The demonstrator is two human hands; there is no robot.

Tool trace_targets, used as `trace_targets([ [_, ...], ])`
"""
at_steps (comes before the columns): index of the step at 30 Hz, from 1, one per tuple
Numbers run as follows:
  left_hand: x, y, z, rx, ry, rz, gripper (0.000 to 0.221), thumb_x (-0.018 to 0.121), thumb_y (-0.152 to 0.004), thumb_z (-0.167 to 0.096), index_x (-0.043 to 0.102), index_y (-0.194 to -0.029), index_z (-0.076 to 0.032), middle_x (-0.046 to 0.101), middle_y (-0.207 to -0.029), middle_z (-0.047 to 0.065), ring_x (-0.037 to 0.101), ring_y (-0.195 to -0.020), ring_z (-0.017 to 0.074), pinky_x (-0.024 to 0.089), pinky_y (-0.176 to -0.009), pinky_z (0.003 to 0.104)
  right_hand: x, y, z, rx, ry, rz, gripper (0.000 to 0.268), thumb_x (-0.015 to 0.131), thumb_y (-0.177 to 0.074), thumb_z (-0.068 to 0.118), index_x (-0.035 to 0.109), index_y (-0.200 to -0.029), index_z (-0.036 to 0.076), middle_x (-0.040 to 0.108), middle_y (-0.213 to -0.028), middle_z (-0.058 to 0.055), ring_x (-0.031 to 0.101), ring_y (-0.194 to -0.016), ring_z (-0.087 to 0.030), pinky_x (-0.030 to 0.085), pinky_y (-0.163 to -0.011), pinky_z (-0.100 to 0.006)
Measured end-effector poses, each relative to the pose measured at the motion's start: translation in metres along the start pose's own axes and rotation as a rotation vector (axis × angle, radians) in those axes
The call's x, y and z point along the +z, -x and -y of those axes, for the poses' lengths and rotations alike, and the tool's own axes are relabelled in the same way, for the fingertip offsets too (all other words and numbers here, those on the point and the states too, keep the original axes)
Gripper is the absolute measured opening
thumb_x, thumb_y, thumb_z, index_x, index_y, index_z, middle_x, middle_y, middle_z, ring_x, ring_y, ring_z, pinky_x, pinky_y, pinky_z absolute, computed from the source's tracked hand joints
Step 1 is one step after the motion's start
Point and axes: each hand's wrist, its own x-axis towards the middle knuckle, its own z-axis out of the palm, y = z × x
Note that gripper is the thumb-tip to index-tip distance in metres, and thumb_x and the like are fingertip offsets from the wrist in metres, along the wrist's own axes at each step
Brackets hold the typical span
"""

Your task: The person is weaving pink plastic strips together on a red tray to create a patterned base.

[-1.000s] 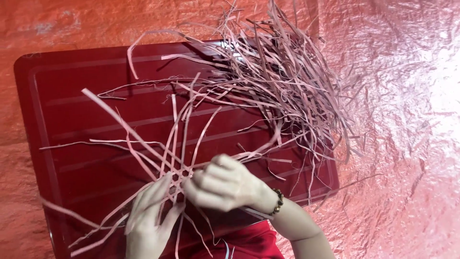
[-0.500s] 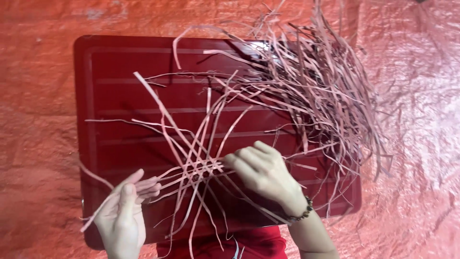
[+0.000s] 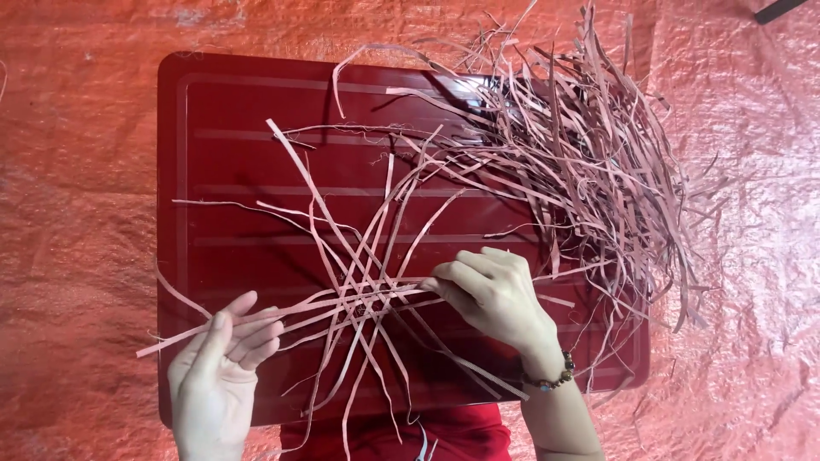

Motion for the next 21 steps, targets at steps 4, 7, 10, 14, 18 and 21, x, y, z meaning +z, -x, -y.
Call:
trace_targets([
  [4, -0.005, -0.001, 0.007, 0.021, 0.006, 0.033, 0.034, 0.039, -0.088, -0.016, 0.050, -0.109, 0.009, 0.057, -0.091, 0.029, 0.058, -0.077, 0.0316, 0.047, -0.068, 0.030, -0.003, -0.003, -0.001, 0.010, -0.030, -0.019, 0.014, 0.061, -0.080, 0.015, 0.052, -0.075, 0.007, 0.042, -0.057, 0.000, 0.034, -0.044, -0.015, 0.029, -0.043, -0.026],
  [7, -0.019, -0.010, 0.019, 0.124, 0.043, 0.097, 0.035, 0.036, -0.092, -0.016, 0.047, -0.113, 0.011, 0.056, -0.093, 0.028, 0.059, -0.079, 0.0301, 0.049, -0.067, 0.027, -0.006, -0.004, -0.003, -0.005, -0.070, 0.001, 0.008, 0.058, -0.082, 0.013, 0.054, -0.079, 0.007, 0.045, -0.060, -0.001, 0.041, -0.049, -0.015, 0.032, -0.049, -0.027],
  [10, -0.032, -0.015, 0.025, 0.188, 0.056, 0.115, 0.036, 0.035, -0.096, -0.020, 0.046, -0.116, 0.009, 0.055, -0.095, 0.027, 0.058, -0.083, 0.0302, 0.050, -0.072, 0.028, -0.009, -0.003, -0.005, -0.032, -0.078, -0.016, 0.009, 0.058, -0.083, 0.011, 0.053, -0.081, 0.004, 0.043, -0.063, -0.002, 0.040, -0.053, -0.016, 0.030, -0.053, -0.028],
  [14, -0.036, -0.012, 0.026, 0.229, -0.162, 0.017, 0.042, 0.028, -0.099, -0.030, 0.040, -0.118, 0.006, 0.049, -0.104, 0.030, 0.053, -0.089, 0.0326, 0.046, -0.077, 0.032, -0.011, 0.000, -0.008, -0.001, -0.096, -0.032, 0.008, 0.058, -0.083, 0.008, 0.051, -0.081, 0.004, 0.042, -0.065, -0.002, 0.038, -0.056, -0.016, 0.028, -0.057, -0.027],
  [18, -0.068, -0.023, 0.025, 0.318, -0.369, 0.078, 0.058, 0.024, -0.087, -0.037, 0.028, -0.123, 0.009, 0.040, -0.113, 0.036, 0.046, -0.090, 0.0432, 0.040, -0.084, 0.047, -0.013, -0.002, -0.008, -0.012, -0.062, -0.073, 0.010, 0.058, -0.082, 0.009, 0.051, -0.078, 0.005, 0.046, -0.066, -0.002, 0.040, -0.057, -0.015, 0.030, -0.057, -0.027],
  [21, -0.058, -0.012, 0.034, 0.556, -0.334, -0.150, 0.057, 0.036, -0.099, -0.050, 0.041, -0.122, 0.003, 0.052, -0.103, 0.022, 0.055, -0.074, 0.0230, 0.051, -0.073, 0.027, -0.014, -0.001, -0.009, -0.010, -0.008, -0.109, 0.014, 0.060, -0.082, 0.014, 0.051, -0.075, 0.006, 0.044, -0.063, 0.000, 0.034, -0.056, -0.015, 0.027, -0.058, -0.028],
])
